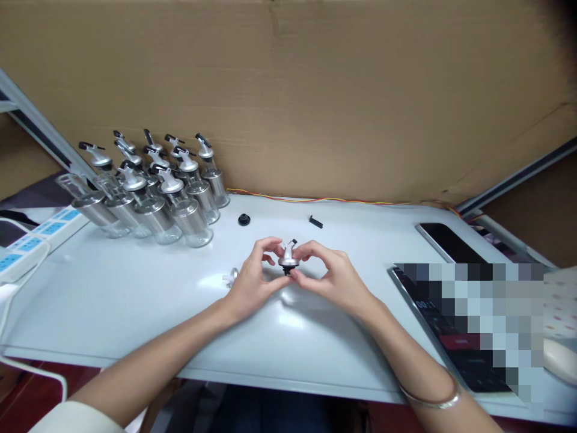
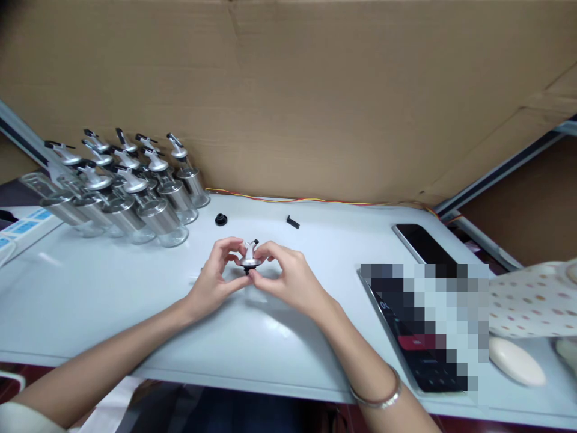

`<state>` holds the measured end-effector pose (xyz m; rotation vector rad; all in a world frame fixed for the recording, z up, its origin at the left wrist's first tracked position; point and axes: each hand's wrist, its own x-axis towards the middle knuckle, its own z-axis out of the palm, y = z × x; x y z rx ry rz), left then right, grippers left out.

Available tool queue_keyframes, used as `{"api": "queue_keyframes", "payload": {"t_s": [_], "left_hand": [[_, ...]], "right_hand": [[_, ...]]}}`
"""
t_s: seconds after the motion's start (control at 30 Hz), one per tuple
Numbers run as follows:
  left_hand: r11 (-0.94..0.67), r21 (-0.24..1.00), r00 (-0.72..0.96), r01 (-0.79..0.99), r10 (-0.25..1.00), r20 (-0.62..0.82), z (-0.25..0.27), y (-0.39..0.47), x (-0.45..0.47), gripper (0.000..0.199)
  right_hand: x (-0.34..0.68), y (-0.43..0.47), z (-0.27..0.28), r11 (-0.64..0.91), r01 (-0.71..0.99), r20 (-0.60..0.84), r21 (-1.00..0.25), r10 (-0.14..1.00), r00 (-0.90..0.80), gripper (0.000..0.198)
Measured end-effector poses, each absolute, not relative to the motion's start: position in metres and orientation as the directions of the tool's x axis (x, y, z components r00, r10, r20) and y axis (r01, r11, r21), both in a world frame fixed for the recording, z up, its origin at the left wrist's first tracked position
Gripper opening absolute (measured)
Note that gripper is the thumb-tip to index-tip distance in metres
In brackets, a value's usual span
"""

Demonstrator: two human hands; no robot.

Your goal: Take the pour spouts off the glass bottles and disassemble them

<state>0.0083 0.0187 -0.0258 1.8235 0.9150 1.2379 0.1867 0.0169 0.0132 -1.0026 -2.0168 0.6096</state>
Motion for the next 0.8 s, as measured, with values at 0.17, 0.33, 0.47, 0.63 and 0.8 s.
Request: {"api": "queue_keyframes", "payload": {"t_s": [0.17,0.33,0.47,0.63,0.8], "left_hand": [[-0.466,0.863,0.323,0.194,0.861,0.392,-0.0233,0.019,0.0072,0.061],[-0.508,0.83,0.319,0.233,0.846,0.428,-0.019,0.0191,0.0068,0.051],[-0.541,0.802,0.313,0.253,0.83,0.461,-0.0174,0.0193,0.0065,0.047],[-0.535,0.813,0.317,0.231,0.831,0.457,-0.0185,0.0193,0.0064,0.045],[-0.521,0.831,0.321,0.192,0.834,0.449,-0.0217,0.0189,0.0079,0.048]], "right_hand": [[0.1879,0.0164,0.0128,0.578,0.43,0.452,-0.694,0.814,-0.364,0.013],[0.1872,0.0161,0.0138,0.585,0.425,0.456,-0.691,0.809,-0.372,0.013],[0.1867,0.0168,0.0143,0.588,0.439,0.455,-0.68,0.807,-0.376,0.012],[0.1876,0.0193,0.0122,0.627,0.444,0.512,-0.64,0.779,-0.362,0.019],[0.1878,0.0203,0.0098,0.669,0.388,0.504,-0.634,0.738,-0.448,0.013]]}}
